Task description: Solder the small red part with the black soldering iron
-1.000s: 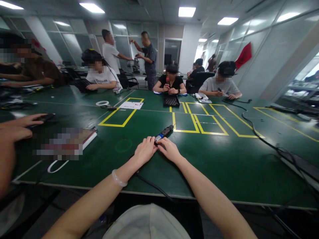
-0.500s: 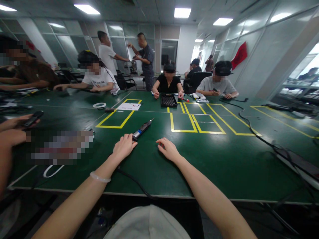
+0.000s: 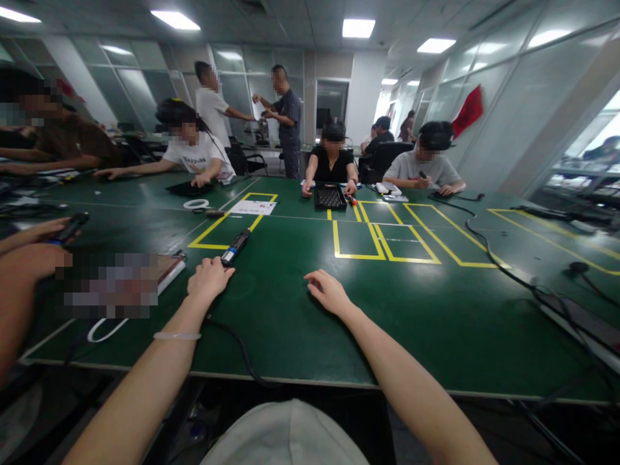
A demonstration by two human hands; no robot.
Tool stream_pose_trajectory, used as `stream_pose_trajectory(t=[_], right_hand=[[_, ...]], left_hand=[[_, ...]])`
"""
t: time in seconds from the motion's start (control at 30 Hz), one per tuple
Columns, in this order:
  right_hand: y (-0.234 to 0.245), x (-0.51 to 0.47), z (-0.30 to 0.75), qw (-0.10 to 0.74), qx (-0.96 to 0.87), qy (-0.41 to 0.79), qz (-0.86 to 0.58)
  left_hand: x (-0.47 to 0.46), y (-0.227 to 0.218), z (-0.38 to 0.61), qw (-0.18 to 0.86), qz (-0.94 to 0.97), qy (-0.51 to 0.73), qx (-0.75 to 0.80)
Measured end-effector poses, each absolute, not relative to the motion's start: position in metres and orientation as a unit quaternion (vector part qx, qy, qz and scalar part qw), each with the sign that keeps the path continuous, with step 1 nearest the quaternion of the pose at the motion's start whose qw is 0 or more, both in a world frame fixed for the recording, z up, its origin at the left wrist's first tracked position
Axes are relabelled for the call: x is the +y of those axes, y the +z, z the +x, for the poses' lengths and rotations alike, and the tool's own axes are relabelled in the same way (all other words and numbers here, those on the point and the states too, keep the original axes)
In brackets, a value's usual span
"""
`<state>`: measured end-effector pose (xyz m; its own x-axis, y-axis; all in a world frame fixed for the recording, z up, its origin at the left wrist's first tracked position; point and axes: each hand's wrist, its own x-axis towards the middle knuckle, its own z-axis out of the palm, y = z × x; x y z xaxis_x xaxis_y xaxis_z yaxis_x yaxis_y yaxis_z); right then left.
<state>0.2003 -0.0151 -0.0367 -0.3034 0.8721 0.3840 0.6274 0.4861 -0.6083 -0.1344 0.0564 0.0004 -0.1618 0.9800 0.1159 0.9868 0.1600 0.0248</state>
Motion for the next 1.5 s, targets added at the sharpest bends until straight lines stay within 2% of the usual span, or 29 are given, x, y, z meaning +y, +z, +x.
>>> stream_pose_trajectory(t=[0.23, 0.53, 1.0, 1.37, 1.5], right_hand=[[-0.035, -0.016, 0.2, 0.345, -0.789, 0.181, -0.475], [-0.035, -0.015, 0.2, 0.352, -0.787, 0.182, -0.472], [-0.035, -0.015, 0.2, 0.347, -0.791, 0.183, -0.469], [-0.034, -0.016, 0.199, 0.345, -0.792, 0.188, -0.467], [-0.034, -0.015, 0.199, 0.354, -0.786, 0.2, -0.465]], left_hand=[[0.046, 0.004, -0.127, 0.135, -0.668, -0.08, -0.727], [0.043, 0.008, -0.128, 0.101, -0.674, -0.064, -0.729], [0.041, 0.006, -0.122, 0.115, -0.661, -0.065, -0.739], [0.044, 0.007, -0.123, 0.113, -0.642, -0.097, -0.752], [0.042, 0.011, -0.116, 0.123, -0.657, -0.164, -0.725]])
